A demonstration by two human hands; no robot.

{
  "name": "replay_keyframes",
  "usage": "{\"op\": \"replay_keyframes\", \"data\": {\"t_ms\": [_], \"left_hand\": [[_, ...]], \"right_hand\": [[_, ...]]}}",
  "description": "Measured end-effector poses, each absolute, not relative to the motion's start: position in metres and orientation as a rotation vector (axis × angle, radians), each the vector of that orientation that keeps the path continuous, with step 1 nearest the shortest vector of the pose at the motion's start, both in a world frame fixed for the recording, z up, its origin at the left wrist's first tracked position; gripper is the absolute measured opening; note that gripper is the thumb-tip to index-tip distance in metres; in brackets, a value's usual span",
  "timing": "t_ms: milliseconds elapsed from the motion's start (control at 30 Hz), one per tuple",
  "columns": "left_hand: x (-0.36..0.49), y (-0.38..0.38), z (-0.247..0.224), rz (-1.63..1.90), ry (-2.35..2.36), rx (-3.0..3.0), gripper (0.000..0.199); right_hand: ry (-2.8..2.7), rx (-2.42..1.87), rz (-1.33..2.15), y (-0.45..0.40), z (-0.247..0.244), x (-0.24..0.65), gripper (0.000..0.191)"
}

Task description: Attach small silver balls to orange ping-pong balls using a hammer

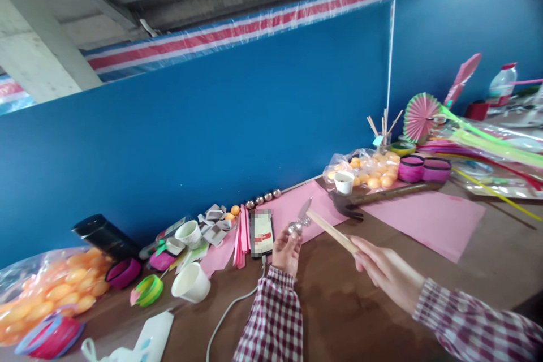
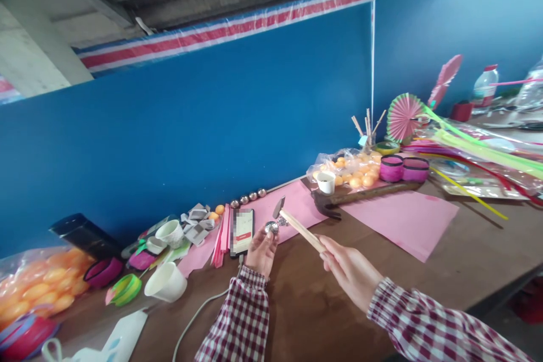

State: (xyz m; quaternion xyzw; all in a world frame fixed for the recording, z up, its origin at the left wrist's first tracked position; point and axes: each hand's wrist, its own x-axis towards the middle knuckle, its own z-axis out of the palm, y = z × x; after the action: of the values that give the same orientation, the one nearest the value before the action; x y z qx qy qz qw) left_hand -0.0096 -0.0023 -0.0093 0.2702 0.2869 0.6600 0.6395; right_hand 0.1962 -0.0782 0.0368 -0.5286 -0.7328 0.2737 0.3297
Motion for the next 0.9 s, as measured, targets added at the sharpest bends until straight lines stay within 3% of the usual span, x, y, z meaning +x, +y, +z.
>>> {"op": "replay_keyframes", "data": {"t_ms": [200,400,633,900], "left_hand": [[-0.010,-0.004,-0.009,1.425,0.684,0.606,0.026],[-0.015,0.000,-0.012,1.458,0.704,0.542,0.018],[-0.015,0.004,-0.014,1.461,0.714,0.503,0.016],[-0.018,0.003,-0.014,1.487,0.665,0.393,0.009]], "right_hand": [[-2.004,-1.460,0.646,-0.073,0.038,0.201,0.037],[-1.966,-1.501,0.234,-0.057,0.027,0.248,0.037],[-1.908,-2.009,-0.187,-0.034,0.024,0.331,0.035],[-1.931,-2.206,-0.284,-0.013,0.001,0.363,0.033]]}}
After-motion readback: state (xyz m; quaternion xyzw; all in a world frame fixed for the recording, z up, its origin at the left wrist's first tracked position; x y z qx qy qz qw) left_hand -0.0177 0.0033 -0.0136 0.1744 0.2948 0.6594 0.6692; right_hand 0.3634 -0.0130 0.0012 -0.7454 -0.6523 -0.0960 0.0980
